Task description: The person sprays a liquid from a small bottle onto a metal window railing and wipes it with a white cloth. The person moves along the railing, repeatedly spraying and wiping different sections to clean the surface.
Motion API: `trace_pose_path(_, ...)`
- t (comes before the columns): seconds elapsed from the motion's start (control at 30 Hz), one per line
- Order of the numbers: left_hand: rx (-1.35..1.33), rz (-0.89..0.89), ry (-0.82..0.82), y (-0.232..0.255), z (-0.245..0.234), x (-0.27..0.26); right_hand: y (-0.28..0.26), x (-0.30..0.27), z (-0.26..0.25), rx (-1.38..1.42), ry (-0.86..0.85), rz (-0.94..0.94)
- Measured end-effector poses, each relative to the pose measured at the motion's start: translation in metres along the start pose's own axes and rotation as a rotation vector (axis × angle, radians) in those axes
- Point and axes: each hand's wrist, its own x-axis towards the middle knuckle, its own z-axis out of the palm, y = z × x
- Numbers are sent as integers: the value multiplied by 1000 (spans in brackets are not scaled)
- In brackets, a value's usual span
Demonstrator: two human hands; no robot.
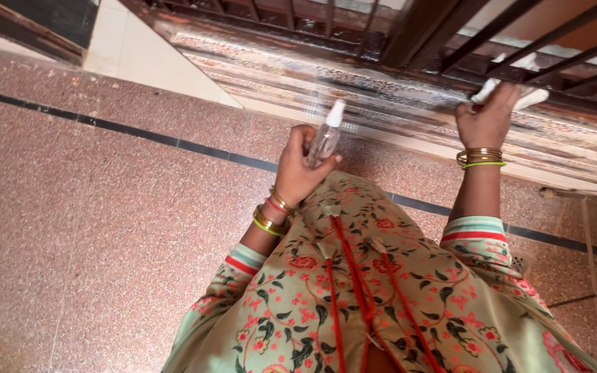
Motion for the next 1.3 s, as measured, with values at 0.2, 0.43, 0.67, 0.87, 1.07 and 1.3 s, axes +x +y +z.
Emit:
trace_pose_path(0.2, 25, 112, 81, 3, -15, 13, -21, 2, -9, -23, -56, 204)
trace_pose_path(0.43, 125, 123, 162, 4, -52, 8, -35, 4, -12, -3, -50, 288)
trace_pose_path(0.67, 177, 173, 258, -11, -72, -6, 1, 10, 3, -14, 10, 127)
trace_pose_path(0.87, 178, 173, 210, -29, -82, -19, 31, 12, 17, 11, 92, -32)
trace_pose_path(1.07, -4, 122, 8, -43, -88, -15, 41, 23, 27, 12, -3, 218)
trace_pose_path(1.3, -254, 21, -109, -44, -83, -7, 14, 16, 8, -146, -118, 209)
